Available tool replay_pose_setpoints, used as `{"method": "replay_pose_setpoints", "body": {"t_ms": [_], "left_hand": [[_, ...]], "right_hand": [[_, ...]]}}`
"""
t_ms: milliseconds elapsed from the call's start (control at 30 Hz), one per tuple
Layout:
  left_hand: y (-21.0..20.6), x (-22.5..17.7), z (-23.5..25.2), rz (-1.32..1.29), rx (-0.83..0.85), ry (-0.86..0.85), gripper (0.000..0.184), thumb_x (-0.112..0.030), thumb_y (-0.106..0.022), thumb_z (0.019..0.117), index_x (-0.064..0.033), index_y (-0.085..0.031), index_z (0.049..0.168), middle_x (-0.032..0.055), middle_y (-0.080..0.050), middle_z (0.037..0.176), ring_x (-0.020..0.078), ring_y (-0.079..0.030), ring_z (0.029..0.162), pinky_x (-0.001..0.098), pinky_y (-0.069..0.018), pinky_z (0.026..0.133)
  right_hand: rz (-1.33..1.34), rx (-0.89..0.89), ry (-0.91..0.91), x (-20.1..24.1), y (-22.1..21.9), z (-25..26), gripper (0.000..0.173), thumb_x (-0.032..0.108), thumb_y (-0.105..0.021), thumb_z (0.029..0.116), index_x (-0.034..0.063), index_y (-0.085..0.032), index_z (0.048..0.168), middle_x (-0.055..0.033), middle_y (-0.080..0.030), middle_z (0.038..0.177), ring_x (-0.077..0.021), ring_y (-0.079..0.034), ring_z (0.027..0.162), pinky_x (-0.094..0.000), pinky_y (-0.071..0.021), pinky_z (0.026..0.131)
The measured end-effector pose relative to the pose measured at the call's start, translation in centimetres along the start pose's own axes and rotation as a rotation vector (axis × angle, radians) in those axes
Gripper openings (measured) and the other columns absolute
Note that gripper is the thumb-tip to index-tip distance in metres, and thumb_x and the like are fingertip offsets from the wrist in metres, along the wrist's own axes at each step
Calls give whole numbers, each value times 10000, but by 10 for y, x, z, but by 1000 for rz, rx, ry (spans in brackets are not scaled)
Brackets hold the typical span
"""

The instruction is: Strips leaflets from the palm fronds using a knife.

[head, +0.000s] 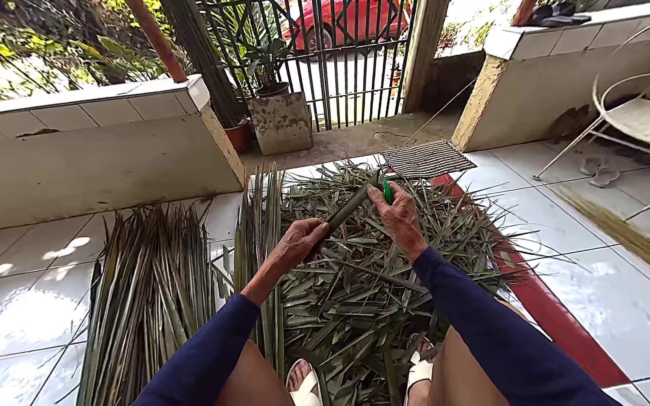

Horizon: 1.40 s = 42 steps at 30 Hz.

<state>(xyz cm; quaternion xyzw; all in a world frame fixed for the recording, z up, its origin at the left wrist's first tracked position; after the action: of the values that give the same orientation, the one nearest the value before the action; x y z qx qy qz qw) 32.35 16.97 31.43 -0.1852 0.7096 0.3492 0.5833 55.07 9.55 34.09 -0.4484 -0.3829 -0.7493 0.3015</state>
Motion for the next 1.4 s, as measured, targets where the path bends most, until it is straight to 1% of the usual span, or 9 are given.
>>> {"method": "replay_pose_setpoints", "body": {"t_ms": [100, 200, 433, 567, 700, 900, 1067, 1167, 1400], "left_hand": [[14, 5, 4, -21, -90, 20, 335, -306, -491, 1103, -36, -686, 1066, 51, -617, 670, 103, -531, 466, 218, -437, 414], [23, -1, 6, -74, -154, 12, 360, -307, -458, 1115, -25, -671, 1046, 64, -593, 654, 103, -496, 444, 213, -408, 399], [14, -9, 4, -120, -118, 6, 365, -272, -394, 1131, -36, -633, 988, 56, -566, 645, 85, -446, 434, 195, -353, 388], [14, -8, 2, -153, -89, 23, 335, -267, -414, 1125, -52, -641, 1006, 35, -535, 636, 71, -406, 425, 185, -322, 388], [14, -9, -1, -176, -76, 14, 343, -279, -424, 1122, -48, -646, 1002, 35, -520, 627, 71, -385, 419, 187, -311, 385], [14, -11, -2, -161, -74, 7, 368, -301, -432, 1120, -39, -654, 987, 35, -512, 608, 71, -382, 416, 185, -306, 385], [10, -14, -3, -122, -64, 4, 385, -295, -420, 1124, -30, -657, 975, 30, -515, 598, 71, -395, 416, 184, -312, 387], [12, -16, -4, -41, -87, -4, 388, -277, -417, 1126, -25, -668, 972, 37, -539, 602, 71, -407, 417, 187, -313, 390], [12, -18, -6, 116, -141, 33, 403, -287, -419, 1127, -39, -673, 935, 39, -557, 591, 83, -432, 425, 206, -330, 405]], "right_hand": [[-36, 132, 42, 2, -19, -7, 445, 515, -500, 1058, 164, -642, 1293, -52, -606, 800, -187, -558, 642, -401, -484, 587], [-58, 288, 107, 2, -45, -24, 385, 424, -471, 1083, 249, -650, 1376, -3, -622, 797, -135, -556, 653, -363, -492, 633], [-71, 395, 133, -3, -64, -37, 392, 443, -501, 1068, 247, -684, 1354, 7, -731, 1044, -88, -646, 825, -338, -537, 793], [-62, 378, 154, -2, -63, -35, 371, 433, -529, 1058, 251, -705, 1330, 26, -738, 1031, -75, -643, 804, -339, -534, 766], [-100, 337, 159, 0, -62, -33, 361, 442, -533, 1057, 273, -713, 1320, 59, -744, 1162, -65, -689, 943, -373, -562, 857], [-162, 275, 147, -1, -62, -31, 369, 445, -541, 1052, 247, -726, 1302, 61, -732, 1233, -90, -696, 1029, -420, -558, 910], [-272, 185, 145, 1, -58, -29, 339, 453, -546, 1046, 326, -718, 1309, 59, -747, 1172, -136, -702, 1013, -489, -554, 879], [-365, 146, 155, 5, -57, -31, 357, 466, -554, 1038, 300, -724, 1304, 28, -744, 1205, -178, -703, 1083, -519, -550, 905], [-478, 99, 111, 6, -57, -34, 352, 435, -549, 1041, 288, -714, 1316, -16, -744, 1173, -232, -706, 1048, -551, -542, 846]]}}
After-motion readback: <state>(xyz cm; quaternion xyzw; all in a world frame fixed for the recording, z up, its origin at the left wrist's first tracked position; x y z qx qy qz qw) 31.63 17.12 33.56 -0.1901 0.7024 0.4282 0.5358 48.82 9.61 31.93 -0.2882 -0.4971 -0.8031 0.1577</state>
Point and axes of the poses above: each hand's wrist, its own z-axis towards the middle knuckle, its own y-axis out of the back of the hand, x = y × z, the point moved 5 cm from there along z, towards the middle knuckle
